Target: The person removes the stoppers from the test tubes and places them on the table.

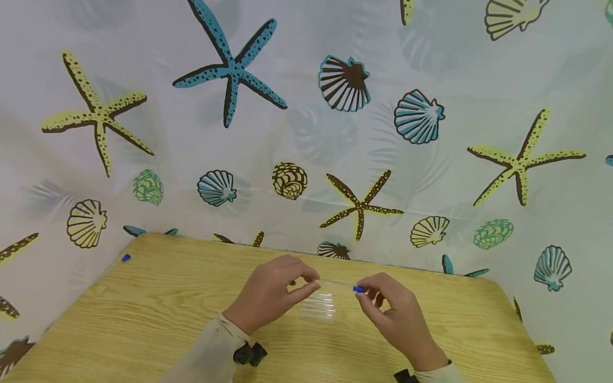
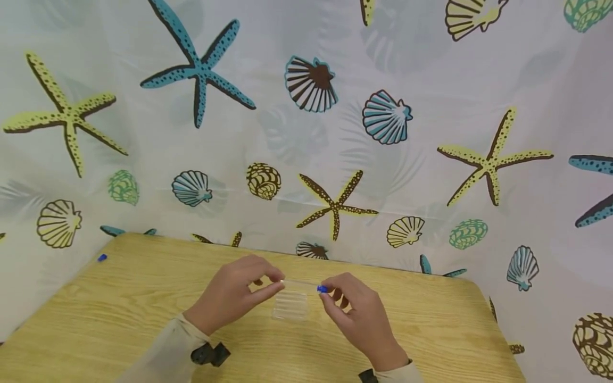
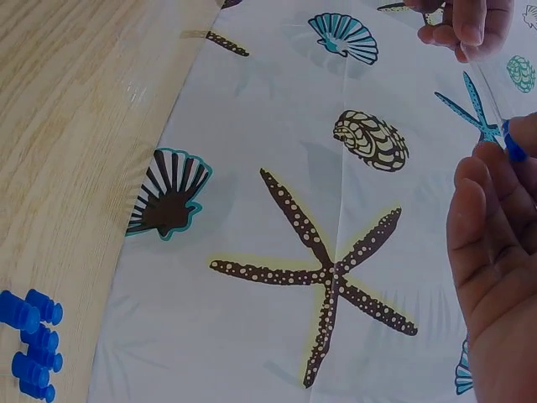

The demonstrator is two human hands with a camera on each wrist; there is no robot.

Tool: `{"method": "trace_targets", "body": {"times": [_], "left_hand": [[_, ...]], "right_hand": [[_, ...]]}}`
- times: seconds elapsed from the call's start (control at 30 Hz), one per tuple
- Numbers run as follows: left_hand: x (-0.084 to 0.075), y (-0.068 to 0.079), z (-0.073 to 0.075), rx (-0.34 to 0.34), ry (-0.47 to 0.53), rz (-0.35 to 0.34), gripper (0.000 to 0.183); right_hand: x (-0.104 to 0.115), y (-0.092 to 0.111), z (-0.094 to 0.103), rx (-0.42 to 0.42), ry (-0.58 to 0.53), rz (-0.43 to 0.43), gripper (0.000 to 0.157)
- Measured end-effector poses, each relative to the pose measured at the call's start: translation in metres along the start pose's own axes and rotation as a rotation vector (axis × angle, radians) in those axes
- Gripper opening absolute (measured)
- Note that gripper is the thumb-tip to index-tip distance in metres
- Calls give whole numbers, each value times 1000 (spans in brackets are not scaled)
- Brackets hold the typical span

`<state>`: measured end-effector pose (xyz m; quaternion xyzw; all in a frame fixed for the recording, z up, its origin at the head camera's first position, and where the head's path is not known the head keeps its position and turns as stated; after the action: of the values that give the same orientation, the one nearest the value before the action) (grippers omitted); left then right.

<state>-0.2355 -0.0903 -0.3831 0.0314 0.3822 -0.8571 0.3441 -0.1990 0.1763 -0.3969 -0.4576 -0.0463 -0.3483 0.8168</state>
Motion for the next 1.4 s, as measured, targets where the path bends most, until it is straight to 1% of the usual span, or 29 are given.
{"method": "trace_targets", "body": {"times": [0.33, 0.47, 0.6, 0.67, 0.8, 0.87, 0.9, 0.93, 0.97, 1.07, 1.13, 1.27, 1.37, 1.4], "left_hand": [[-2, 0, 1, -12, 0, -10, 9], [-2, 0, 0, -22, -5, -10, 8], [-2, 0, -2, -26, 3, -18, 9], [-1, 0, -2, -27, 3, -29, 9], [-1, -1, -1, -25, -8, -51, 9], [-1, 0, 0, -24, -17, -55, 9], [-1, 0, 0, -23, -20, -54, 9], [-1, 0, 0, -23, -21, -54, 9], [-2, 0, 0, -23, -22, -54, 9], [-3, -1, 0, -25, -20, -61, 9], [-4, -1, -1, -27, -17, -68, 9], [-3, 0, -1, -25, -20, -66, 8], [-2, 0, -2, -23, -23, -61, 8], [-2, 0, -2, -24, -23, -59, 8]], "right_hand": [[1, -1, -4, -46, 107, 53, 29], [0, 0, -4, -52, 126, 78, 31], [-2, 0, -3, -63, 132, 121, 33], [-2, -1, -2, -44, 130, 132, 31], [-3, -1, 2, 38, 123, 128, 23], [-3, 0, 3, 68, 122, 127, 14], [-3, 0, 2, 68, 124, 129, 10], [-3, 0, 2, 61, 125, 129, 8], [-3, 1, 2, 48, 126, 130, 10], [-4, 2, 0, -5, 125, 136, 22], [-5, 2, 0, -36, 125, 146, 22], [-5, 2, 0, -59, 132, 184, 9], [-5, 2, 0, -64, 148, 194, 16], [-5, 2, 0, -64, 153, 187, 17]]}}
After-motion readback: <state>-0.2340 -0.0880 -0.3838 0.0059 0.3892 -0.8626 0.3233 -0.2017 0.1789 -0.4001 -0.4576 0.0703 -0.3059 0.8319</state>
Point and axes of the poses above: each hand's wrist, its own y-axis away from the middle knuckle, its own z-axis out of the back of the hand, x = y × z, the point moved 1 cm from there along -y, towards the middle knuckle, and after that the axes turned 2 degrees about z, right-handed, at the moved point
